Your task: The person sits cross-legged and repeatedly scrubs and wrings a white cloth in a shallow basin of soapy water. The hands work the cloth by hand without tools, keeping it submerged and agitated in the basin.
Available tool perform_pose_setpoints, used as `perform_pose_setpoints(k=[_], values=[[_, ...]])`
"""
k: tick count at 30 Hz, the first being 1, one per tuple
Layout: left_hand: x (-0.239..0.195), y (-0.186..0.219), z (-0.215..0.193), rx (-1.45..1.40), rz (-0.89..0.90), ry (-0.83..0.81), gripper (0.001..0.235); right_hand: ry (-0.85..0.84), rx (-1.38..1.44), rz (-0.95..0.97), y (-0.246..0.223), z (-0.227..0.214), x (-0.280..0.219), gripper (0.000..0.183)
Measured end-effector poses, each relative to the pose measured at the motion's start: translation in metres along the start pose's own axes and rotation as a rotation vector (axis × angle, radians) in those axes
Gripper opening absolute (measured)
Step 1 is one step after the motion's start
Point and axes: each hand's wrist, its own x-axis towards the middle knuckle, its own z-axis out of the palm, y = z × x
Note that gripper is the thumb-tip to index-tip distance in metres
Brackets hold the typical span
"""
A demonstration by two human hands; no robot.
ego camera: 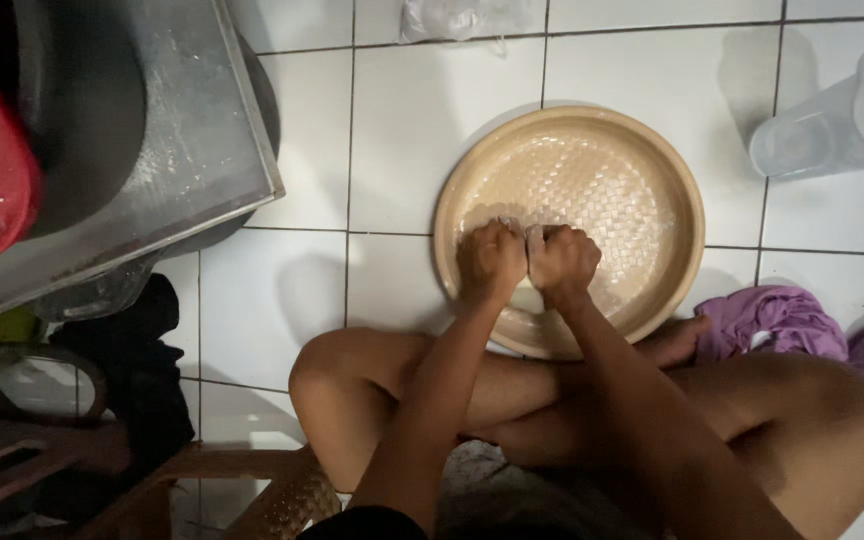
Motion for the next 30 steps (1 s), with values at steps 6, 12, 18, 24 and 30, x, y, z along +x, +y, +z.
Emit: perform_pose_setpoints(k=[6,12,18,24,30], values=[[0.001,-0.06,0.105,0.035,0.049,0.142,0.036,0.204,0.249,-0.03,0.006,0.005,-0.006,0.045],[-0.015,0.023,-0.038,-0.134,-0.309,-0.025,0.033,0.01,0.424,-0.077,-0.004,-0.029,-0.015,0.041],[-0.005,-0.028,0.028,-0.618,-0.75,0.028,0.068,-0.446,1.129,0.072,-0.028,-0.109,-0.067,0.064],[-0.018,-0.014,0.007,-0.163,-0.307,-0.194,0.06,-0.357,0.539,-0.033,0.001,-0.108,-0.051,0.068],[-0.008,-0.024,0.028,-0.035,0.136,0.192,0.031,-0.285,0.352,-0.313,0.013,-0.1,-0.055,0.048]])
